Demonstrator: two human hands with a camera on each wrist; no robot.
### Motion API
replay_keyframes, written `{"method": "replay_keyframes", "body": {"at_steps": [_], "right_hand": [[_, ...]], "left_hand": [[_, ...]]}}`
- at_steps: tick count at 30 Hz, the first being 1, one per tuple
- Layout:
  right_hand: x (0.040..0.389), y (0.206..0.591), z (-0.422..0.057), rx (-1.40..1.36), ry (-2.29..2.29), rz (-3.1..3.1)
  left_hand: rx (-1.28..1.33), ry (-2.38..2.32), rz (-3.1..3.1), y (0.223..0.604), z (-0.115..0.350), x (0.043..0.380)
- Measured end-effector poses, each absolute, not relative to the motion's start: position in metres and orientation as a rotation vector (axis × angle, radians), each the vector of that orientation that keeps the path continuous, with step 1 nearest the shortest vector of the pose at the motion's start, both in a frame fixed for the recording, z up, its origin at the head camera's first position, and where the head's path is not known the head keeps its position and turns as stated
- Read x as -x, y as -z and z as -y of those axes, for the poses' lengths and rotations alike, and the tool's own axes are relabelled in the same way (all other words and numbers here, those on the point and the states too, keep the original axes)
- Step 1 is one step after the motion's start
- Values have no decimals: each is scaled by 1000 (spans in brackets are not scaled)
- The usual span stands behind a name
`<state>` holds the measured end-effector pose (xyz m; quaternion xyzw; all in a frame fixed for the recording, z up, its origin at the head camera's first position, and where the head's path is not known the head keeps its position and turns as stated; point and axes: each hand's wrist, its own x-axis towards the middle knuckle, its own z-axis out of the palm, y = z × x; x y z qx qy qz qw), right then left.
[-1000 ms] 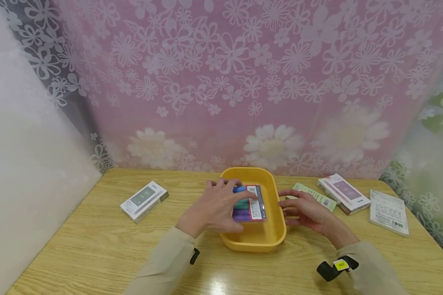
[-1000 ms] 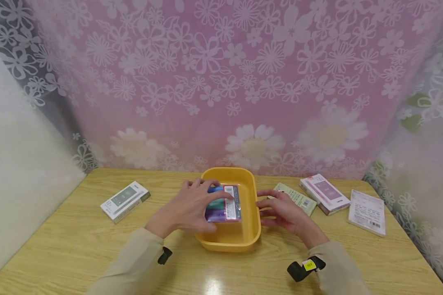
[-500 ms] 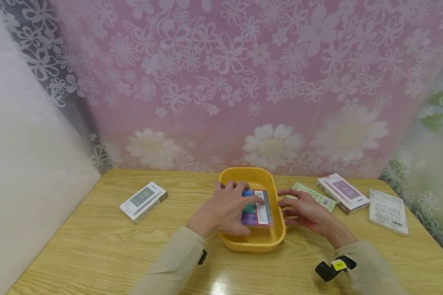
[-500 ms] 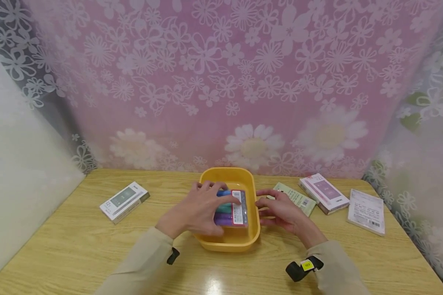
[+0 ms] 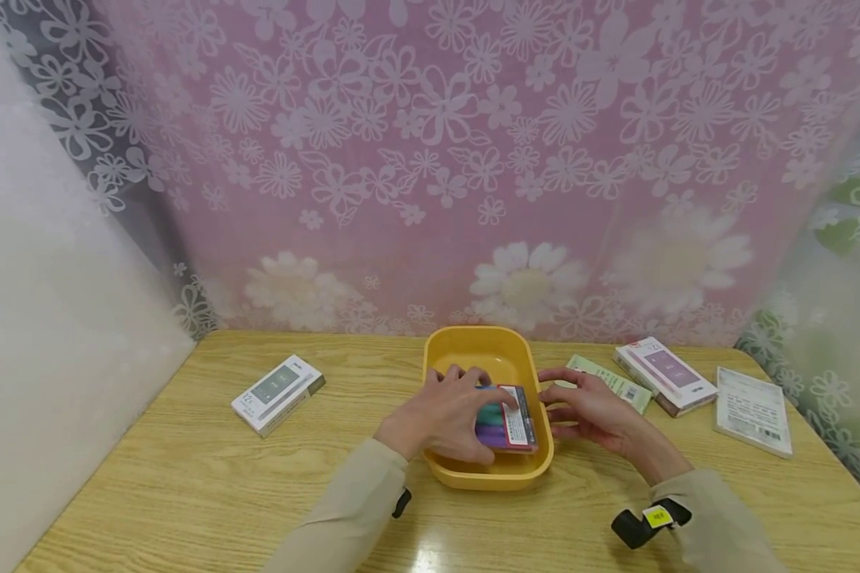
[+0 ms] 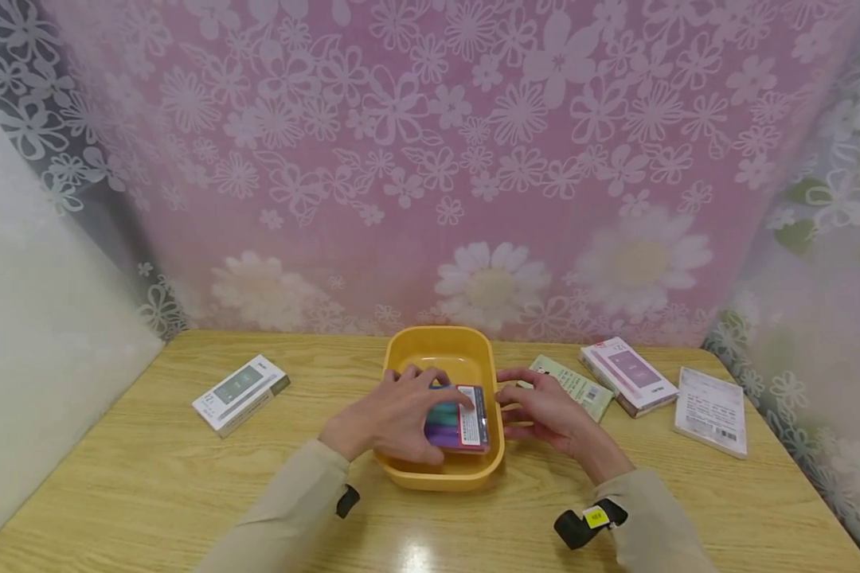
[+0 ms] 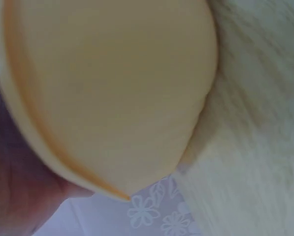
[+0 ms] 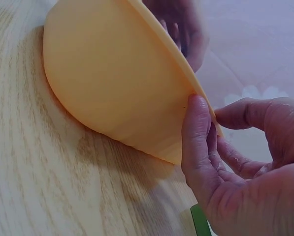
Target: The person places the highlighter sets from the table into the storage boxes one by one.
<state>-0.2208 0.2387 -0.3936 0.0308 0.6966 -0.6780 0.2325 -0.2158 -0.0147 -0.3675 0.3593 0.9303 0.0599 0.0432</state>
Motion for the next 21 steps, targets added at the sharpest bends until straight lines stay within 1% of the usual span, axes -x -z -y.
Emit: {"method": "replay_keyframes", "body": {"at_steps": [13,21], "right_hand": [[222,396,-240,-65,1871,-1903],[222,396,-240,-71,1876,-1894]], "left_hand": [[-1072,-72,-2764,381,5,223],[-1055,-101,-2746,385,4,225]]}}
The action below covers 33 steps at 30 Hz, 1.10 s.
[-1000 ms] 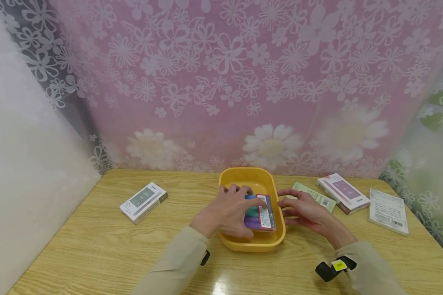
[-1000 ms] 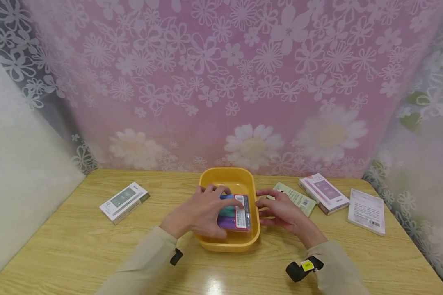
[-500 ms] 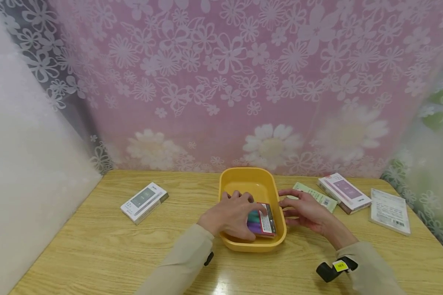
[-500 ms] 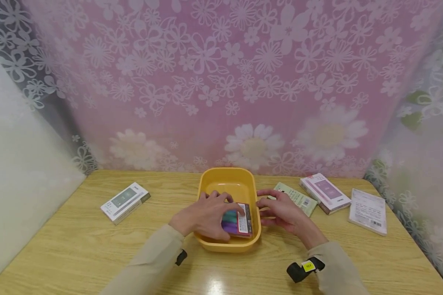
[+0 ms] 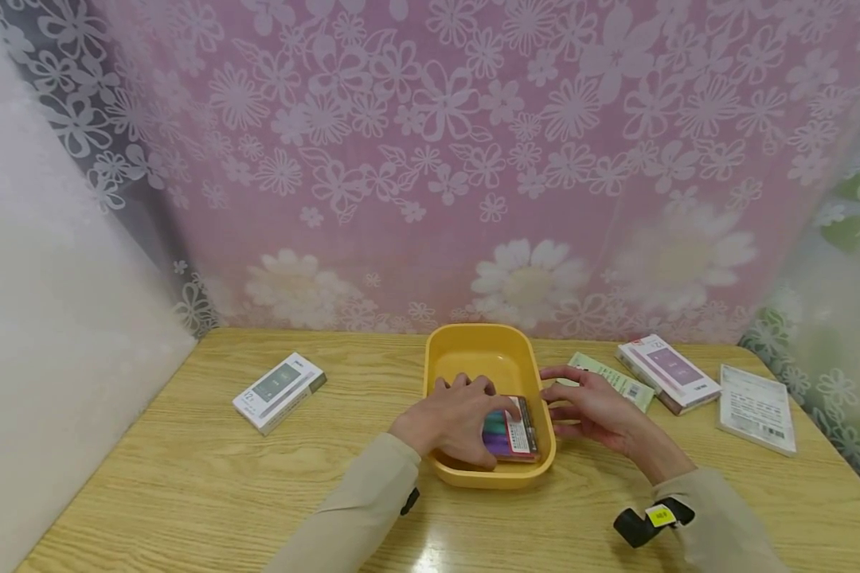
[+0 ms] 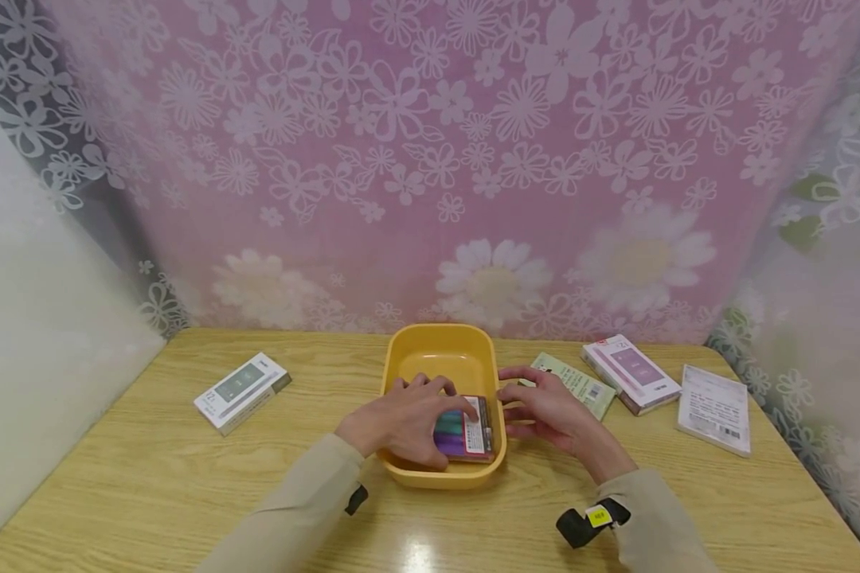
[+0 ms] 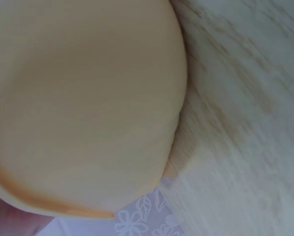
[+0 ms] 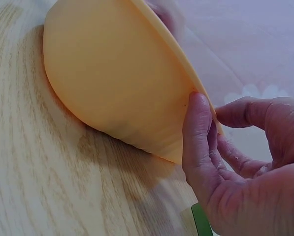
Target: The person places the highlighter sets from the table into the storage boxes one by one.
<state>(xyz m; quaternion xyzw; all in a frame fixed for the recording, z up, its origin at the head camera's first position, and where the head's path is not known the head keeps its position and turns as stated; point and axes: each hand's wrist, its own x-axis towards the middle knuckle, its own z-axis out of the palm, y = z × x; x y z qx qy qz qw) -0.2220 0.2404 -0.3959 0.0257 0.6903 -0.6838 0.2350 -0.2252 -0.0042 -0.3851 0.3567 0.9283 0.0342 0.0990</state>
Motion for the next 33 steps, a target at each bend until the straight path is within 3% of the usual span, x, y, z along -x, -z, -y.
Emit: {"method": "replay_keyframes", "body": {"at_steps": [18,33], "right_hand": [[222,395,-239,-80,1889,-1884],[220,395,-238,-84,1885,-1901]], "left_hand": [[-1034,-93,-2744,386,6,224],[-1281,-159,-3044,386,31,224]]}}
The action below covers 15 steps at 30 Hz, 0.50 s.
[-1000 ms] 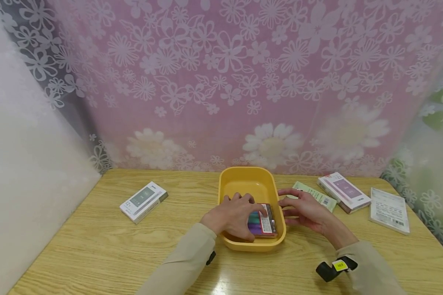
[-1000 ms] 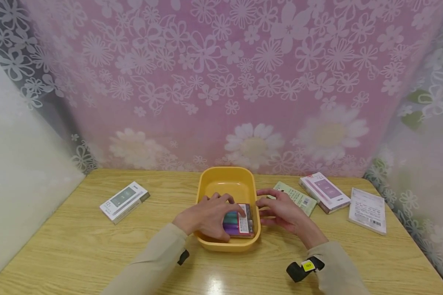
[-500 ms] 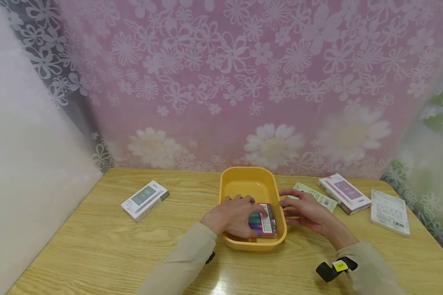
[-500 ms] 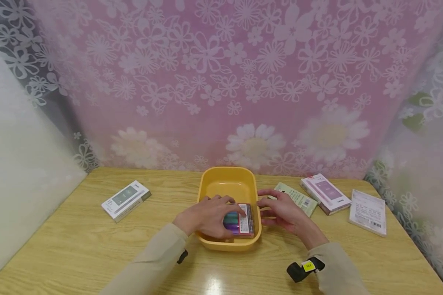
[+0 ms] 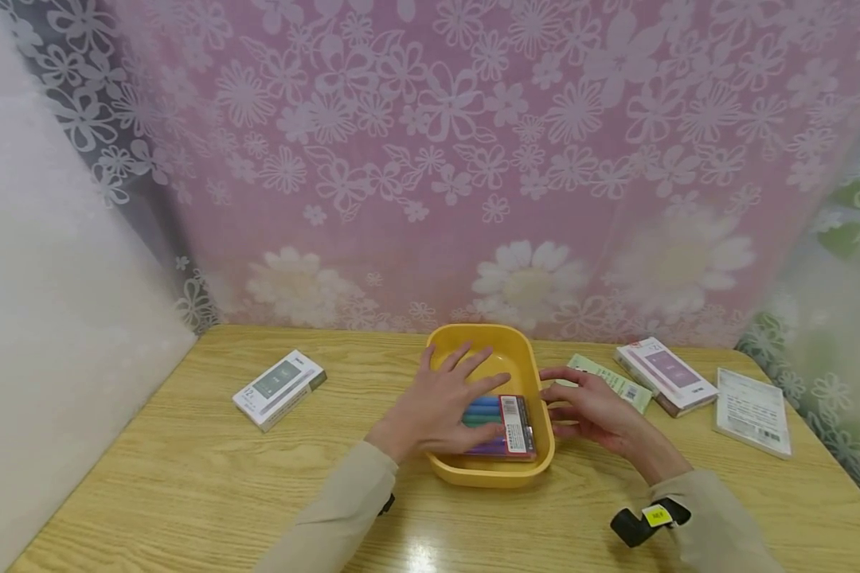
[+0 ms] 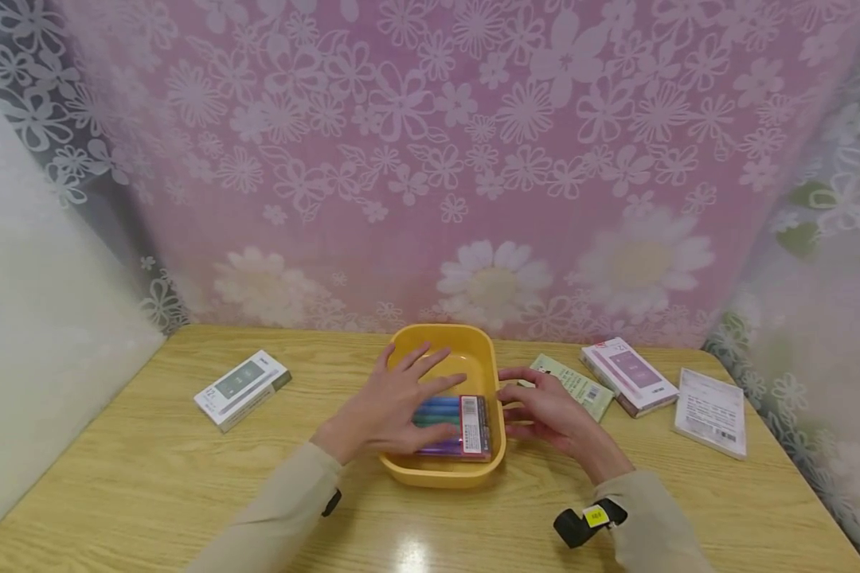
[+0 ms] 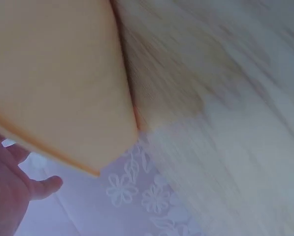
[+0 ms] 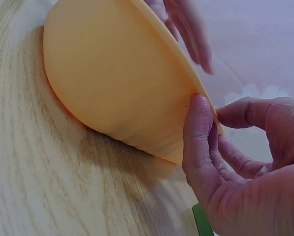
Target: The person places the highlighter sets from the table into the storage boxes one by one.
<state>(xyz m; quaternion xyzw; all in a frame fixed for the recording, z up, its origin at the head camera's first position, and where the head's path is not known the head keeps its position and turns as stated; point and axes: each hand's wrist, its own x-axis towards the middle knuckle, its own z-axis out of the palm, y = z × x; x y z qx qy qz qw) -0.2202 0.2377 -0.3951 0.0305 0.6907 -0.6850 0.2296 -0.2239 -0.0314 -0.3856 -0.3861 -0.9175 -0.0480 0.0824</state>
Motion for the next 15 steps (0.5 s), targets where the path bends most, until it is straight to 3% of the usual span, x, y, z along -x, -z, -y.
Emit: {"method": "replay_keyframes", "body": {"at_steps": [15], "right_hand": [[219,395,-239,-83,1923,-1867]], "left_hand": [[957,217,2733,389,70,216]]}}
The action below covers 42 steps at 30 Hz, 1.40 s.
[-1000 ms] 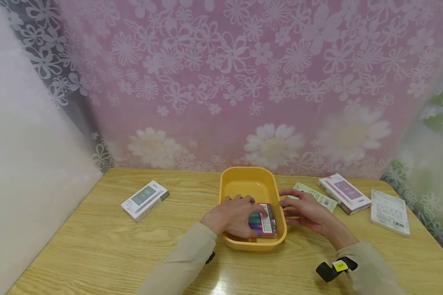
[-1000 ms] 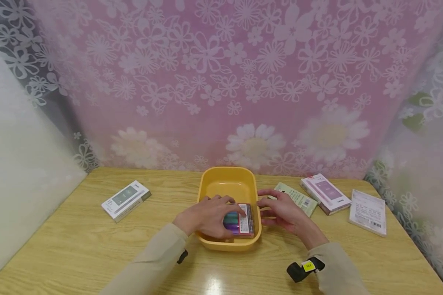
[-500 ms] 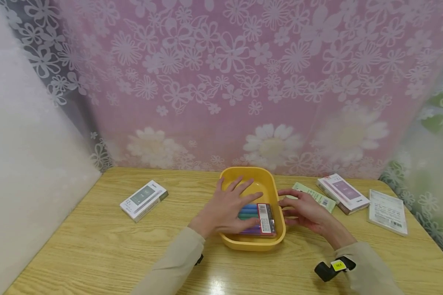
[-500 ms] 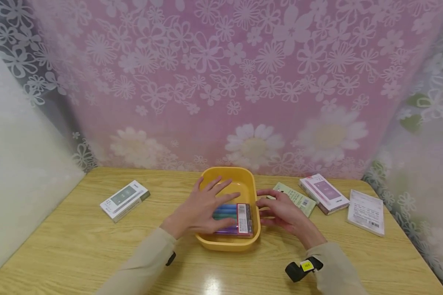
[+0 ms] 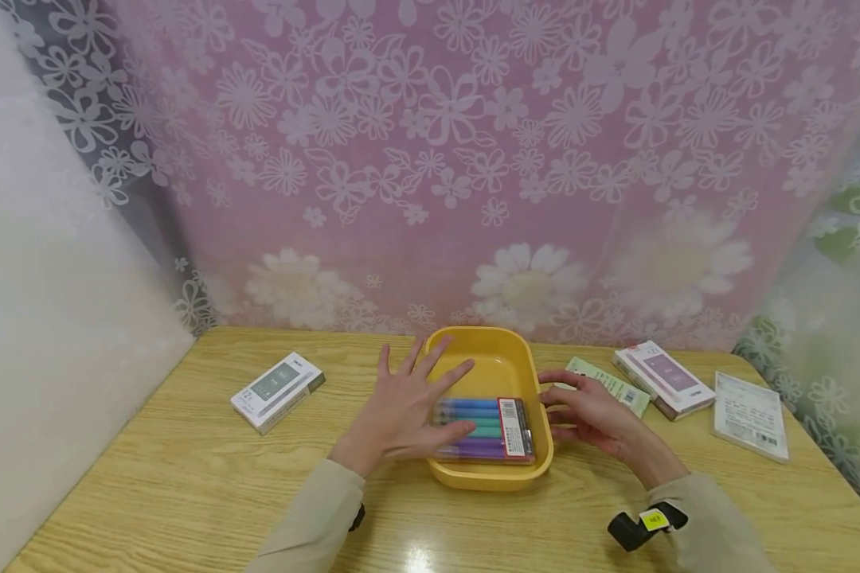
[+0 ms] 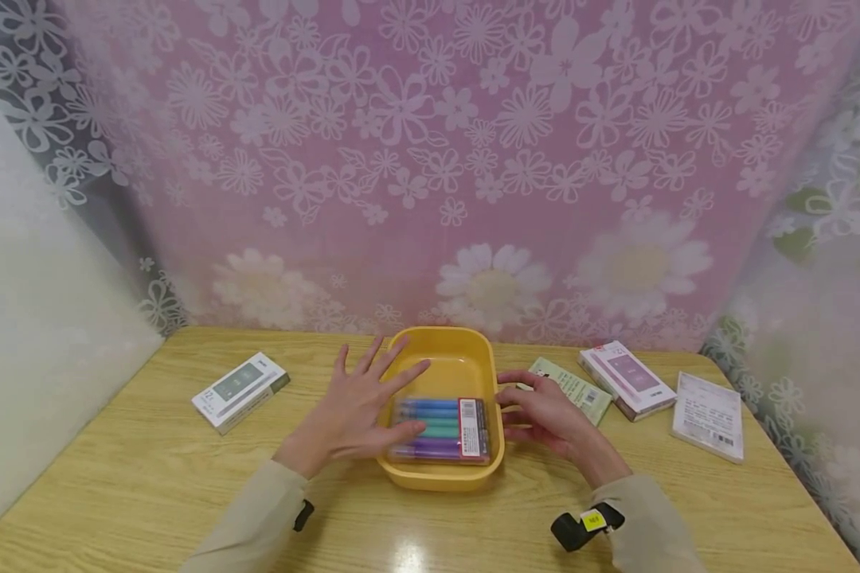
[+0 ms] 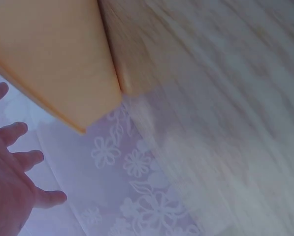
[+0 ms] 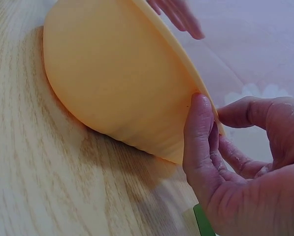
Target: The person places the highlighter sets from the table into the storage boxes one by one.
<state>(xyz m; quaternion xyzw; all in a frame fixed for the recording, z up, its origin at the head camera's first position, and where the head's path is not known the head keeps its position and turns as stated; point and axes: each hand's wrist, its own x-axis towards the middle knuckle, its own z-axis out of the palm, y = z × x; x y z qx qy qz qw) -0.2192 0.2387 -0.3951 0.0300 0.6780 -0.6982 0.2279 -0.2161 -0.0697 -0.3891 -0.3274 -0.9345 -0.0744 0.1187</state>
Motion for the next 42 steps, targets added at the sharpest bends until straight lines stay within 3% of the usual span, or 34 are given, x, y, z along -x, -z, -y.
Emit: {"method": "replay_keyframes", "body": {"at_steps": [42], "right_hand": [[219,395,-238,-110,1914,-1887]], "left_hand": [[570,269,2813,393,169,215]]}}
